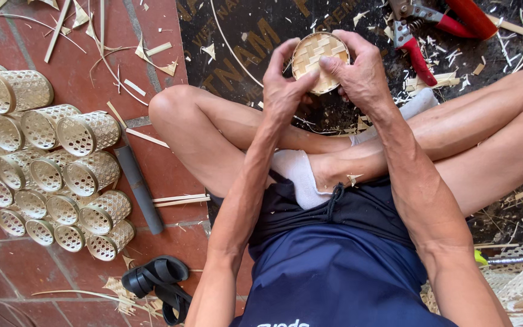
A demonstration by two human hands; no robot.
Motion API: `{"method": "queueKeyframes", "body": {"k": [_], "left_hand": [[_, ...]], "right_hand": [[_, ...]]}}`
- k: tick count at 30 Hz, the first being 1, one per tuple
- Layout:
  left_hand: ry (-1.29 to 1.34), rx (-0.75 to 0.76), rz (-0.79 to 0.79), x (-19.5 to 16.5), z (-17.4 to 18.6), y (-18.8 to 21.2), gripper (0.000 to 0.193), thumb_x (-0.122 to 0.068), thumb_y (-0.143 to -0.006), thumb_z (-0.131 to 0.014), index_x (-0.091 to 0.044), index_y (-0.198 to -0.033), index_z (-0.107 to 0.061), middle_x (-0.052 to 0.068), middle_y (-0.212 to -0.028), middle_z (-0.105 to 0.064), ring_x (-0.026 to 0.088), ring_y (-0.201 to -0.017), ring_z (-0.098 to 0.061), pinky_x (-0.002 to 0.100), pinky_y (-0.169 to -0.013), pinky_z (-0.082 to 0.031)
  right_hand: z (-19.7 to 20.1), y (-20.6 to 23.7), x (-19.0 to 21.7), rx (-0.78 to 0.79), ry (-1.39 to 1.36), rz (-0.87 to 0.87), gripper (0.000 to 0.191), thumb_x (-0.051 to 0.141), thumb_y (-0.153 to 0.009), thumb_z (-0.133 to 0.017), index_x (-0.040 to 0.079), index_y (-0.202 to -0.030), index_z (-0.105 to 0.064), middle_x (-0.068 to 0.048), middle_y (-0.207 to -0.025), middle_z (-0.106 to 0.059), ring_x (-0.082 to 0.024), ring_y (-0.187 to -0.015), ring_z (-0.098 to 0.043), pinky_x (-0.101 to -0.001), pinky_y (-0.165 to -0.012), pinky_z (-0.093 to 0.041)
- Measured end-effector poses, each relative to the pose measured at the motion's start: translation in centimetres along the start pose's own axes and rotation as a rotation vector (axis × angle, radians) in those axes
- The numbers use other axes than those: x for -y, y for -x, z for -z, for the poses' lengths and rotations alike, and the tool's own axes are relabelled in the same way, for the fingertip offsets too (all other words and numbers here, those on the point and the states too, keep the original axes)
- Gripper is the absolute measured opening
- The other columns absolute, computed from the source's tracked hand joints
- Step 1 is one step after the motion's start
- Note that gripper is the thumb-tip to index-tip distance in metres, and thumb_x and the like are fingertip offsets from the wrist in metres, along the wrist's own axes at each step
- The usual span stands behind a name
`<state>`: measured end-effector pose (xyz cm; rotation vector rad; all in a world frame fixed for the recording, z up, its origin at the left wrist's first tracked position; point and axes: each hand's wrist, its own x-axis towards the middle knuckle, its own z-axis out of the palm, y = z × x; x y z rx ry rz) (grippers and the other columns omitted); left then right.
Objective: The person sits on the floor and assembles woven bamboo basket bodies. They fit a woven cylindrical body onto a rim, insert and press a woven circular bottom into place, tap the base with a gray mallet to seat it, apply glue from a squeeze bottle around the base and rim, and press the joints. They then handle thin bamboo strips and set the finished basket aside.
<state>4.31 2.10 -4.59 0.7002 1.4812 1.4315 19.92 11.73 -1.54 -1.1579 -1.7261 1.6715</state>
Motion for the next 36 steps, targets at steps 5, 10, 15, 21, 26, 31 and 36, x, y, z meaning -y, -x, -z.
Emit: {"method": "queueKeyframes", "body": {"k": [5, 10, 15, 21, 26, 31, 36], "left_hand": [[0.233, 0.034, 0.170, -0.9, 0.3, 0.6, 0.073, 0.003, -0.089, -0.071, -0.005, -0.154, -0.040, 0.015, -0.133, -0.063, 0.016, -0.080, -0.073, 0.028, -0.062, -0.065], [0.175, -0.023, 0.094, -0.7, -0.5, 1.1, 0.066, 0.001, -0.091, -0.070, -0.003, -0.151, -0.043, 0.014, -0.135, -0.063, 0.015, -0.084, -0.075, 0.027, -0.061, -0.065], [0.019, -0.052, 0.110, -0.9, -0.6, 0.9, 0.065, -0.002, -0.089, -0.074, -0.001, -0.148, -0.046, 0.016, -0.131, -0.065, 0.014, -0.081, -0.075, 0.024, -0.058, -0.063], [0.055, -0.014, 0.044, -1.4, -0.2, 0.6, 0.066, 0.000, -0.088, -0.073, 0.000, -0.147, -0.043, 0.012, -0.134, -0.060, 0.015, -0.081, -0.076, 0.025, -0.057, -0.064], [0.083, 0.001, 0.133, -1.1, -0.1, 0.8, 0.073, 0.002, -0.088, -0.073, -0.002, -0.154, -0.041, 0.015, -0.123, -0.070, 0.014, -0.077, -0.073, 0.024, -0.058, -0.062], [0.099, 0.012, 0.104, -1.2, 0.1, 0.7, 0.072, 0.002, -0.088, -0.072, -0.002, -0.153, -0.044, 0.013, -0.120, -0.070, 0.013, -0.075, -0.070, 0.024, -0.057, -0.059], [0.037, 0.201, 0.086, -1.9, 1.6, -1.3, 0.066, 0.002, -0.094, -0.069, -0.002, -0.157, -0.048, 0.011, -0.128, -0.070, 0.009, -0.081, -0.068, 0.024, -0.067, -0.059]], "right_hand": [[-0.1, 0.0, -0.8, 0.024, 0.125, 0.173, 0.058, 0.025, -0.104, -0.081, -0.006, -0.147, -0.055, -0.018, -0.131, -0.071, -0.022, -0.118, -0.069, -0.0323, -0.099, -0.057], [-0.3, 0.4, -1.4, 0.012, 0.096, 0.084, 0.072, 0.026, -0.092, -0.088, -0.006, -0.145, -0.052, -0.018, -0.131, -0.069, -0.021, -0.116, -0.069, -0.0319, -0.097, -0.059], [-0.7, 0.5, -1.3, -0.004, 0.044, 0.079, 0.068, 0.026, -0.093, -0.087, -0.006, -0.144, -0.055, -0.017, -0.132, -0.069, -0.021, -0.119, -0.070, -0.0326, -0.102, -0.059], [0.3, 0.1, -0.4, -0.011, -0.011, -0.048, 0.054, 0.027, -0.102, -0.076, -0.001, -0.145, -0.059, -0.010, -0.111, -0.074, -0.011, -0.077, -0.061, -0.0248, -0.063, -0.050], [0.2, -0.2, 0.2, -0.019, -0.091, -0.126, 0.046, 0.027, -0.104, -0.072, 0.002, -0.143, -0.065, -0.007, -0.092, -0.073, -0.001, -0.057, -0.054, -0.0179, -0.044, -0.044], [0.1, -0.4, 0.8, -0.023, -0.089, 0.056, 0.044, 0.024, -0.103, -0.069, -0.004, -0.136, -0.062, -0.006, -0.109, -0.073, 0.000, -0.086, -0.064, -0.0155, -0.073, -0.054], [0.9, 0.8, 0.4, -0.021, 0.206, 0.060, 0.066, 0.029, -0.096, -0.081, -0.006, -0.146, -0.056, -0.021, -0.124, -0.071, -0.023, -0.106, -0.065, -0.0343, -0.089, -0.051]]}}
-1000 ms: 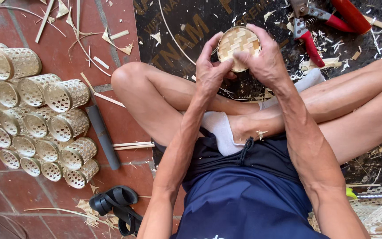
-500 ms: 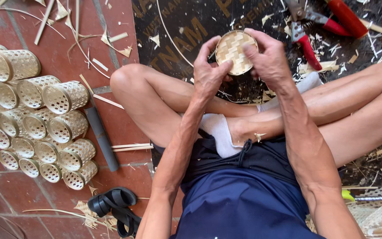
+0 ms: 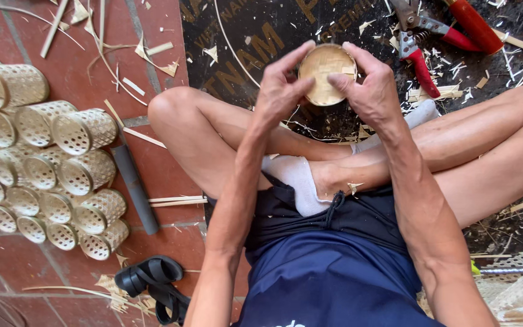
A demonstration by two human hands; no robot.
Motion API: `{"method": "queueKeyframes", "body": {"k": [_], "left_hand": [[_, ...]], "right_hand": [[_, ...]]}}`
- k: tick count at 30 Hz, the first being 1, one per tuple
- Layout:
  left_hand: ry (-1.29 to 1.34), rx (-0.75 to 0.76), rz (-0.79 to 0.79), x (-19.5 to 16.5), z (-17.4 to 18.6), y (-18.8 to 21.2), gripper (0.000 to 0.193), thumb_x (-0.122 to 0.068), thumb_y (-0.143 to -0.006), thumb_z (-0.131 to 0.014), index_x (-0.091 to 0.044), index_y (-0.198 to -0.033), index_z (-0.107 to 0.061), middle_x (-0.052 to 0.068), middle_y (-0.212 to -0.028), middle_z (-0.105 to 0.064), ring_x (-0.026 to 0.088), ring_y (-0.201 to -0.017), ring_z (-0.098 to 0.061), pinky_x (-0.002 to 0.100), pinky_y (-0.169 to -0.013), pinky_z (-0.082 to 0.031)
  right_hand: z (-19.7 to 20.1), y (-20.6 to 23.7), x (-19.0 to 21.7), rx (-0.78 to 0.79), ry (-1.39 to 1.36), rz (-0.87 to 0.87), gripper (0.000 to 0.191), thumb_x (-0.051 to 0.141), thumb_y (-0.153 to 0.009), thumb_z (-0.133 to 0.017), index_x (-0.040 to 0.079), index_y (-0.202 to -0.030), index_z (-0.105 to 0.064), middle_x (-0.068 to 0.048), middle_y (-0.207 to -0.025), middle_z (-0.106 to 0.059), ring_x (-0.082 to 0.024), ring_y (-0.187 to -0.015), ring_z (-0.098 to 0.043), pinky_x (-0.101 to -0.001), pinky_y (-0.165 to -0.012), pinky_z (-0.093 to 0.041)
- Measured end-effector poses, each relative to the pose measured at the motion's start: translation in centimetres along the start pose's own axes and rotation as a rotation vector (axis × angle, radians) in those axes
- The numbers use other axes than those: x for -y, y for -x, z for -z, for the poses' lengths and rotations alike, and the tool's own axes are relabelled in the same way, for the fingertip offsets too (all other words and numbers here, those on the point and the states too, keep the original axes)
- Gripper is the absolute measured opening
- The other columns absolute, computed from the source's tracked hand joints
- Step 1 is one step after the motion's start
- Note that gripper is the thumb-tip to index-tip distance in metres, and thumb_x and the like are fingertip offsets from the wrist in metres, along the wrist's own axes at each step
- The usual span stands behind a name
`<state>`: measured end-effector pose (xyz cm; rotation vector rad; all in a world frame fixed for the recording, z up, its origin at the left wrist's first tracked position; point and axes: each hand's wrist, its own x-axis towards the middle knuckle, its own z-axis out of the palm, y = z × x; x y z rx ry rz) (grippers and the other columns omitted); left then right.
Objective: The person sits on the floor and assembles woven bamboo basket bodies. They fit a woven cylindrical body onto a rim, insert and press a woven circular bottom into place, tap the base with a gray mallet to seat it, apply glue from a squeeze bottle around the base and rim, and press the joints. They then handle thin bamboo strips and set the finished basket aside.
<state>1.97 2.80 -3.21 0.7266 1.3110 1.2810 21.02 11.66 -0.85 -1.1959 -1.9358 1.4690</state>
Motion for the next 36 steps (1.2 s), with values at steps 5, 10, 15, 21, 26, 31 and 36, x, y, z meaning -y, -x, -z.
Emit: {"method": "queueKeyframes", "body": {"k": [5, 10, 15, 21, 26, 31, 36], "left_hand": [[-0.053, 0.021, 0.091, 0.4, -0.4, 0.3, 0.073, 0.002, -0.089, -0.071, -0.003, -0.157, -0.043, 0.013, -0.116, -0.072, 0.008, -0.069, -0.064, 0.024, -0.062, -0.059], [0.105, 0.014, 0.177, 0.1, -0.9, 1.6, 0.078, 0.007, -0.086, -0.072, -0.003, -0.157, -0.040, 0.011, -0.119, -0.071, 0.008, -0.075, -0.067, 0.028, -0.069, -0.066], [0.110, 0.004, 0.279, -1.0, -0.6, 1.7, 0.083, 0.012, -0.083, -0.071, -0.005, -0.158, -0.040, 0.016, -0.110, -0.074, 0.013, -0.071, -0.071, 0.027, -0.063, -0.061], [0.175, -0.002, 0.350, -1.7, -0.7, 2.0, 0.081, 0.011, -0.084, -0.069, -0.007, -0.157, -0.038, 0.014, -0.117, -0.072, 0.015, -0.069, -0.073, 0.027, -0.061, -0.062], [0.106, -0.036, 0.301, -1.9, -1.3, 2.2, 0.082, 0.015, -0.079, -0.063, -0.004, -0.156, -0.041, 0.015, -0.124, -0.070, 0.014, -0.071, -0.070, 0.027, -0.062, -0.061], [0.084, -0.119, 0.280, -1.7, -2.3, 2.0, 0.083, 0.014, -0.072, -0.057, -0.003, -0.153, -0.043, 0.009, -0.130, -0.066, 0.015, -0.074, -0.071, 0.028, -0.059, -0.061], [-0.021, -0.161, 0.338, -1.3, -3.3, 1.8, 0.085, 0.011, -0.073, -0.061, -0.008, -0.153, -0.041, 0.013, -0.098, -0.068, 0.013, -0.067, -0.064, 0.028, -0.053, -0.056]], "right_hand": [[-1.4, 1.0, -1.5, -0.104, 0.008, 0.043, 0.082, 0.042, -0.097, -0.084, -0.010, -0.150, -0.050, -0.027, -0.141, -0.065, -0.032, -0.130, -0.065, -0.0386, -0.111, -0.052], [-2.0, 1.5, -2.0, -0.077, 0.042, -0.039, 0.087, 0.045, -0.091, -0.088, -0.009, -0.147, -0.050, -0.026, -0.138, -0.065, -0.031, -0.126, -0.067, -0.0388, -0.107, -0.054], [-1.8, 1.7, -1.5, -0.082, 0.014, -0.040, 0.082, 0.044, -0.093, -0.087, -0.009, -0.145, -0.052, -0.025, -0.132, -0.068, -0.029, -0.120, -0.070, -0.0373, -0.102, -0.058], [-2.3, 1.9, -1.5, -0.099, 0.007, -0.038, 0.079, 0.042, -0.094, -0.087, -0.009, -0.144, -0.053, -0.024, -0.128, -0.070, -0.027, -0.115, -0.073, -0.0358, -0.097, -0.060], [-2.2, 2.1, -1.7, -0.115, 0.012, -0.023, 0.077, 0.041, -0.094, -0.088, -0.009, -0.143, -0.055, -0.024, -0.127, -0.070, -0.029, -0.114, -0.073, -0.0362, -0.097, -0.060], [-2.5, 2.1, -1.8, -0.123, 0.025, -0.019, 0.079, 0.041, -0.093, -0.088, -0.008, -0.144, -0.054, -0.024, -0.130, -0.070, -0.030, -0.120, -0.072, -0.0377, -0.102, -0.058], [-2.7, 2.0, -1.8, -0.141, 0.076, 0.043, 0.082, 0.042, -0.094, -0.087, -0.009, -0.146, -0.051, -0.029, -0.138, -0.063, -0.034, -0.128, -0.064, -0.0412, -0.107, -0.053]]}}
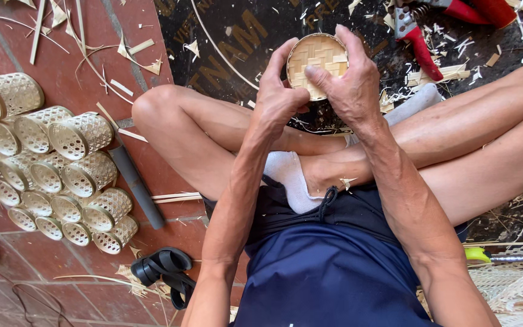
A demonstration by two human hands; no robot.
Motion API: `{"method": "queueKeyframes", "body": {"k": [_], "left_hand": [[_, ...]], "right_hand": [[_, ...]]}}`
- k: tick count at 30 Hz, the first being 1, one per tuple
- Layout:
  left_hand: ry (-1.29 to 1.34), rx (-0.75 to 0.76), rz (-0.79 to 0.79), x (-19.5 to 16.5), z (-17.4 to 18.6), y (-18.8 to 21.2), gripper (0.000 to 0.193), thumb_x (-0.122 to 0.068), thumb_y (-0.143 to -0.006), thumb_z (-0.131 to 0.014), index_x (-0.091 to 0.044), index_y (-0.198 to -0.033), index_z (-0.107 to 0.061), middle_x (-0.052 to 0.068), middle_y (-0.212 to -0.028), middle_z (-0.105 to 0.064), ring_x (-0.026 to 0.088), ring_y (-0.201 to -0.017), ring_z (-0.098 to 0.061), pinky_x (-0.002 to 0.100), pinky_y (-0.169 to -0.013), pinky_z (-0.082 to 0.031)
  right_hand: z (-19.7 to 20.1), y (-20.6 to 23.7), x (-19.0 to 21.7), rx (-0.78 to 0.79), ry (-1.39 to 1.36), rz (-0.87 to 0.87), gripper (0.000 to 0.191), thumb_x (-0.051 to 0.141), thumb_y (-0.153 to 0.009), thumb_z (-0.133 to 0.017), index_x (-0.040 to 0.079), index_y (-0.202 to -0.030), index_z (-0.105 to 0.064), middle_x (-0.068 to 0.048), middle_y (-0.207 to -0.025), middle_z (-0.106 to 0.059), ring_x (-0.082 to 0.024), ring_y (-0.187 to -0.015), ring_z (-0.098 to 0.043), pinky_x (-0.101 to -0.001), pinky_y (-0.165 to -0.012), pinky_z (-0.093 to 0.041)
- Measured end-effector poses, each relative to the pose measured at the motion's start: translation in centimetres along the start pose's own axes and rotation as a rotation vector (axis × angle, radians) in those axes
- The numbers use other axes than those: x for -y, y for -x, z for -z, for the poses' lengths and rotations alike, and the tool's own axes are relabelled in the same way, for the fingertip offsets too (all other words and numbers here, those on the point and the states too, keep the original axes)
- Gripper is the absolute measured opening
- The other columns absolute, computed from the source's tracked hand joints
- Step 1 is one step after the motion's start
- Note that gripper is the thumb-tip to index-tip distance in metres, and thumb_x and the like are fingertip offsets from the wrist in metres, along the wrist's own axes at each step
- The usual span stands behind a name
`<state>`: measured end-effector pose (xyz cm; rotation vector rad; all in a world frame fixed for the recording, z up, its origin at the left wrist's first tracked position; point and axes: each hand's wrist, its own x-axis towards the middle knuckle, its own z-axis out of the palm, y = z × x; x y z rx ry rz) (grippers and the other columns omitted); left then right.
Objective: The person sits on the floor and assembles woven bamboo basket bodies. They fit a woven cylindrical body onto a rim, insert and press a woven circular bottom into place, tap the base with a gray mallet to seat it, apply glue from a squeeze bottle around the base and rim, and press the joints. They then handle thin bamboo strips and set the finished basket aside.
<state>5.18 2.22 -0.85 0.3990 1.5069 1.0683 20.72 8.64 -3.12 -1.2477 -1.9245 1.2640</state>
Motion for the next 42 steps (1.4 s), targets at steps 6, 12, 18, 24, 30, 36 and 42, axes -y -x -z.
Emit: {"method": "queueKeyframes", "body": {"k": [6, 12, 18, 24, 30, 36, 42], "left_hand": [[-0.125, -0.085, -0.232, 0.6, -0.4, -0.3, 0.069, 0.006, -0.079, -0.059, -0.004, -0.147, -0.048, 0.010, -0.104, -0.069, 0.012, -0.067, -0.065, 0.028, -0.055, -0.058], [-0.037, -0.071, -0.182, 0.5, 0.2, -0.1, 0.070, 0.004, -0.082, -0.057, -0.001, -0.151, -0.049, 0.015, -0.111, -0.073, 0.015, -0.062, -0.068, 0.027, -0.053, -0.060], [-0.439, -0.201, -0.515, -0.1, 0.8, 0.0, 0.036, -0.009, -0.093, -0.068, -0.007, -0.129, -0.065, 0.011, -0.111, -0.072, 0.021, -0.087, -0.073, 0.032, -0.074, -0.060], [-0.588, -0.306, -0.612, -0.1, 0.8, -1.4, 0.020, -0.011, -0.094, -0.066, -0.004, -0.110, -0.076, 0.010, -0.101, -0.072, 0.021, -0.090, -0.073, 0.031, -0.081, -0.058], [-0.577, -0.245, -0.643, -0.8, 1.0, -1.3, 0.020, -0.008, -0.093, -0.066, -0.003, -0.110, -0.076, 0.010, -0.100, -0.072, 0.019, -0.086, -0.073, 0.032, -0.078, -0.059], [-0.360, -0.127, -0.337, -0.6, 1.1, -1.2, 0.031, -0.011, -0.094, -0.061, -0.002, -0.121, -0.073, 0.009, -0.082, -0.076, 0.012, -0.055, -0.066, 0.028, -0.050, -0.055], [-0.513, -0.329, -0.615, 1.1, 1.5, -0.8, 0.031, -0.008, -0.098, -0.064, 0.001, -0.126, -0.070, 0.012, -0.111, -0.075, 0.016, -0.087, -0.074, 0.029, -0.071, -0.063]], "right_hand": [[0.7, -1.4, -0.2, -0.005, -0.147, 0.003, 0.053, 0.041, -0.109, -0.067, -0.004, -0.137, -0.064, -0.018, -0.131, -0.072, -0.024, -0.121, -0.069, -0.0348, -0.104, -0.054], [1.1, -2.0, -0.8, -0.030, -0.226, -0.009, 0.035, 0.030, -0.112, -0.064, 0.000, -0.128, -0.071, -0.012, -0.115, -0.078, -0.017, -0.103, -0.070, -0.0286, -0.091, -0.056], [1.7, -1.8, -0.6, -0.087, -0.092, 0.154, 0.023, 0.011, -0.103, -0.069, -0.001, -0.123, -0.072, -0.013, -0.117, -0.074, -0.019, -0.100, -0.071, -0.0301, -0.087, -0.058], [0.6, -2.6, -0.5, -0.061, -0.153, 0.138, 0.019, 0.011, -0.097, -0.074, 0.000, -0.113, -0.075, -0.010, -0.109, -0.072, -0.015, -0.092, -0.069, -0.0273, -0.077, -0.056], [0.5, -3.0, -2.1, -0.049, -0.187, 0.102, 0.022, 0.013, -0.094, -0.078, 0.001, -0.112, -0.077, -0.008, -0.104, -0.072, -0.012, -0.082, -0.063, -0.0260, -0.070, -0.051], [-0.1, -3.4, -2.5, -0.061, -0.271, 0.119, 0.019, 0.015, -0.097, -0.078, 0.000, -0.109, -0.076, -0.008, -0.100, -0.075, -0.011, -0.086, -0.068, -0.0256, -0.074, -0.056], [1.4, -2.1, -1.9, -0.180, -0.230, 0.176, 0.021, 0.012, -0.104, -0.073, -0.003, -0.118, -0.074, -0.010, -0.110, -0.074, -0.012, -0.093, -0.069, -0.0268, -0.080, -0.056]]}}
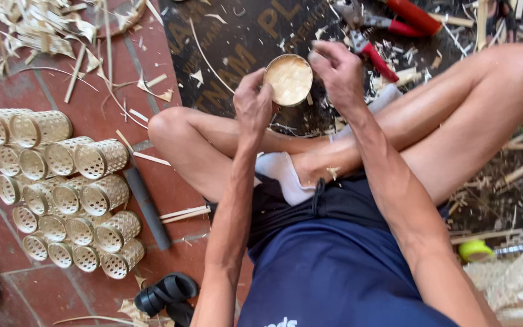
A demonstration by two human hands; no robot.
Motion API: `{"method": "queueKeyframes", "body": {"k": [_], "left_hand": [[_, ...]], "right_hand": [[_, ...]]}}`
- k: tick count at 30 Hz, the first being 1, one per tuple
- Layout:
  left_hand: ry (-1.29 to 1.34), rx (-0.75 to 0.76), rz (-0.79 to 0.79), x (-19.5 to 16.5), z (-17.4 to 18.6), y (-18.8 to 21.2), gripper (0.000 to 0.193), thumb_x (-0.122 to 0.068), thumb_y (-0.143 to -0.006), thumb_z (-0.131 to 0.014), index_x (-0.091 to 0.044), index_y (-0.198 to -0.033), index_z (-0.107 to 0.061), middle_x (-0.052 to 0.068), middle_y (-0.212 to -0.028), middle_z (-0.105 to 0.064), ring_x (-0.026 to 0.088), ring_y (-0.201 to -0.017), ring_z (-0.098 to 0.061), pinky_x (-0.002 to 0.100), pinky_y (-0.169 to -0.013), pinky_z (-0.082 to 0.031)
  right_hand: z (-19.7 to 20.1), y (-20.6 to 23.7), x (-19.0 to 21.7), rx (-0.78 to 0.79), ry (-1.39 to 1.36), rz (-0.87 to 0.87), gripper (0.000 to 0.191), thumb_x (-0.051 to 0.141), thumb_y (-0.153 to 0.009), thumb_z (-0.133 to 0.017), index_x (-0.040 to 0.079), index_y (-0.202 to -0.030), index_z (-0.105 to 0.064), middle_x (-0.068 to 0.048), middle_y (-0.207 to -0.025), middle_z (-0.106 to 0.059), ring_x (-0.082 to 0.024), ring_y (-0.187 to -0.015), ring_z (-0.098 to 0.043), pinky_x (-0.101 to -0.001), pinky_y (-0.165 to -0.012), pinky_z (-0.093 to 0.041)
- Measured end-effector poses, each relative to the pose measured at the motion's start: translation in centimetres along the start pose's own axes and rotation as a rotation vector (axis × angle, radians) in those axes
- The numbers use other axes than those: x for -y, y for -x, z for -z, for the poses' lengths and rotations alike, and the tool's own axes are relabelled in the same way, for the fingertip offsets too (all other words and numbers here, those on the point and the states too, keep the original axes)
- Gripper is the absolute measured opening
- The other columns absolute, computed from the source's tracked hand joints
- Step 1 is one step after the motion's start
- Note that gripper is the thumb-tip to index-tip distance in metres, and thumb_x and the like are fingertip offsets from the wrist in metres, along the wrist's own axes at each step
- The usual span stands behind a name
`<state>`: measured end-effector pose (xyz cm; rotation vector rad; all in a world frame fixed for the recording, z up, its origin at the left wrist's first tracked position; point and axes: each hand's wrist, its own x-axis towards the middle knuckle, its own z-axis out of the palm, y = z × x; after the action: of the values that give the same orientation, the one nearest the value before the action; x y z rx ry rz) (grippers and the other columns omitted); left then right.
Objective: The person sits on the floor and assembles woven bamboo basket bodies. They fit a woven cylindrical body onto a rim, insert and press a woven circular bottom into place, tap the base with a gray mallet to seat it, apply glue from a squeeze bottle around the base and rim, and press the joints. They then handle thin bamboo strips and set the finished basket aside.
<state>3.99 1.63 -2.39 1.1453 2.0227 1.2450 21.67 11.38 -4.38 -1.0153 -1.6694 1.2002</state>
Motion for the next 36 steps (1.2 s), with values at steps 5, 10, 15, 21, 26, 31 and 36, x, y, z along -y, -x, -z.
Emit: {"method": "queueKeyframes", "body": {"k": [5, 10, 15, 21, 26, 31, 36], "left_hand": [[0.499, 0.068, 0.353, 0.1, -0.1, 1.1, 0.040, -0.009, -0.095, -0.061, 0.000, -0.135, -0.060, 0.013, -0.122, -0.057, 0.017, -0.077, -0.074, 0.027, -0.058, -0.066], [0.390, 0.043, 0.314, -0.9, -0.2, 1.3, 0.041, -0.004, -0.094, -0.061, 0.003, -0.133, -0.064, 0.011, -0.116, -0.051, 0.020, -0.070, -0.074, 0.029, -0.056, -0.065], [0.431, 0.093, 0.324, -0.9, 0.0, 0.8, 0.043, -0.002, -0.090, -0.063, 0.002, -0.133, -0.064, 0.010, -0.115, -0.049, 0.019, -0.075, -0.076, 0.029, -0.059, -0.068], [0.577, 0.162, 0.381, 0.3, 0.5, 1.7, 0.042, 0.001, -0.092, -0.068, 0.001, -0.134, -0.065, 0.008, -0.103, -0.059, 0.019, -0.071, -0.073, 0.031, -0.062, -0.065], [0.689, 0.042, 0.480, -0.1, 0.3, 3.4, 0.022, -0.001, -0.092, -0.074, 0.003, -0.111, -0.064, 0.006, -0.084, -0.065, 0.017, -0.068, -0.071, 0.031, -0.059, -0.065], [0.753, 0.037, 0.536, 0.4, 0.6, 3.4, 0.016, -0.002, -0.093, -0.075, 0.005, -0.101, -0.063, 0.011, -0.083, -0.070, 0.018, -0.068, -0.071, 0.030, -0.060, -0.063], [0.791, 0.040, 0.566, 2.1, 0.1, 2.6, 0.017, -0.004, -0.091, -0.076, 0.005, -0.099, -0.063, 0.010, -0.084, -0.070, 0.018, -0.068, -0.072, 0.032, -0.062, -0.066]], "right_hand": [[0.1, 0.9, 1.0, 0.055, -0.016, -0.126, 0.020, 0.012, -0.101, -0.071, -0.002, -0.116, -0.074, -0.008, -0.095, -0.067, -0.012, -0.078, -0.063, -0.0266, -0.067, -0.051], [-0.5, 1.0, 1.8, 0.032, 0.105, -0.004, 0.017, 0.008, -0.102, -0.071, -0.003, -0.115, -0.074, -0.009, -0.091, -0.066, -0.015, -0.079, -0.062, -0.0296, -0.069, -0.050], [-0.5, 1.3, 1.9, -0.035, 0.139, 0.024, 0.015, 0.006, -0.100, -0.070, -0.002, -0.112, -0.074, -0.009, -0.091, -0.066, -0.016, -0.079, -0.065, -0.0308, -0.068, -0.051], [-0.3, 2.1, 1.5, -0.077, 0.165, 0.060, 0.016, 0.005, -0.097, -0.071, -0.002, -0.111, -0.074, -0.010, -0.086, -0.064, -0.019, -0.077, -0.062, -0.0328, -0.069, -0.051], [0.0, 2.7, 2.0, -0.071, 0.013, -0.081, 0.015, 0.010, -0.096, -0.074, 0.000, -0.107, -0.075, -0.007, -0.087, -0.069, -0.014, -0.079, -0.066, -0.0294, -0.068, -0.054], [-0.1, 2.4, 1.7, 0.015, -0.169, -0.444, 0.016, 0.014, -0.094, -0.074, 0.000, -0.100, -0.074, -0.002, -0.076, -0.071, -0.007, -0.061, -0.062, -0.0249, -0.052, -0.052], [0.0, 1.9, 0.8, 0.058, -0.261, -0.441, 0.018, 0.004, -0.090, -0.077, -0.001, -0.106, -0.072, -0.002, -0.081, -0.069, -0.007, -0.067, -0.066, -0.0275, -0.055, -0.063]]}}
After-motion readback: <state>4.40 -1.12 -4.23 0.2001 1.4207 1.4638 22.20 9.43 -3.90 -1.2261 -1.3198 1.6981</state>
